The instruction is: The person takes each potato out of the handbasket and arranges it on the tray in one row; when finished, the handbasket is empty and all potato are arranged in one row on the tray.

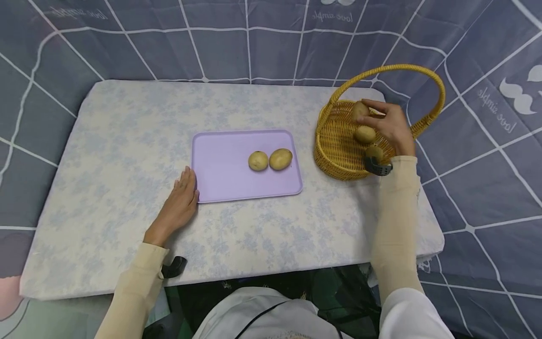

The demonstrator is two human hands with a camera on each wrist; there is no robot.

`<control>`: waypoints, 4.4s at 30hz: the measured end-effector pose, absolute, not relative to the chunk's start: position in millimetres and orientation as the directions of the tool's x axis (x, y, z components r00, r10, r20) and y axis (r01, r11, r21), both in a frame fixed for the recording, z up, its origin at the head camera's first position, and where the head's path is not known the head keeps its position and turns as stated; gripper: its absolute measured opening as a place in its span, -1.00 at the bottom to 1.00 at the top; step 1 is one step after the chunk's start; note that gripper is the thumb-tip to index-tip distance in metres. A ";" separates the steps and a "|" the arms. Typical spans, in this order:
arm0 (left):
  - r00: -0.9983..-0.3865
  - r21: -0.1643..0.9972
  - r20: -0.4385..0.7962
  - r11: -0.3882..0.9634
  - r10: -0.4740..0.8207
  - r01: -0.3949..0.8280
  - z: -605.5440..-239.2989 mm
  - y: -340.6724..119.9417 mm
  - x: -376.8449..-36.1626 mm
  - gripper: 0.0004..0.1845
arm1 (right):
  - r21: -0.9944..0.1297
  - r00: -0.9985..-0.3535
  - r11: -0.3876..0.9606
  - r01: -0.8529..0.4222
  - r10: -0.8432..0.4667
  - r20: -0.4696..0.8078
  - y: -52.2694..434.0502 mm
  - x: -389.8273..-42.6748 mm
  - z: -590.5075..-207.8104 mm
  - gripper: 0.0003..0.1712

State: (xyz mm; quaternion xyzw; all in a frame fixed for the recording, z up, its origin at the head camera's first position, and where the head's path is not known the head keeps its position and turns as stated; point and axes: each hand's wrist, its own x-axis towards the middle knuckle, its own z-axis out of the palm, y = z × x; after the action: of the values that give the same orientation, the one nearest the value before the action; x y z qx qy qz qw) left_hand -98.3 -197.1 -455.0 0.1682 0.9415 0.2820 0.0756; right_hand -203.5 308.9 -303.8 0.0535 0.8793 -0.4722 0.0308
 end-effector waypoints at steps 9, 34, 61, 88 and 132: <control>-0.930 0.559 -0.051 0.782 0.364 0.276 -455.7 -198.0 -100.0 -0.41 | -0.902 -0.994 0.419 -0.104 -0.066 0.084 245.0 -160.2 -275.7 -0.39; -0.931 0.560 -0.041 0.780 0.362 0.279 -455.6 -197.0 -99.7 -0.41 | -0.425 -0.741 0.708 -0.565 -0.661 -0.116 51.2 -200.7 -395.8 -0.43; -0.933 0.558 -0.039 0.782 0.359 0.278 -458.4 -200.1 -98.4 -0.40 | -0.365 -0.765 0.762 -0.535 -0.620 -0.172 50.2 -203.0 -409.0 -0.30; -0.936 0.573 -0.044 0.776 0.350 0.264 -455.9 -230.2 -86.2 -0.41 | -0.897 -0.987 0.441 0.033 0.154 0.039 286.1 -220.0 -310.5 -0.34; -0.944 0.555 -0.048 0.795 0.327 0.247 -454.9 -234.4 -94.8 -0.40 | -0.787 -0.974 0.610 -0.093 0.106 0.198 236.9 -188.2 -267.8 -0.50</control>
State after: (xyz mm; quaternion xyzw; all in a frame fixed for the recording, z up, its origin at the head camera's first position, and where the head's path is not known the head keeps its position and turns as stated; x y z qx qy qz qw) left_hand -94.8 -234.4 -454.9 0.1518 0.9446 0.2822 0.0706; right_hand -188.2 236.9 -267.8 0.0037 0.8901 -0.4415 -0.1129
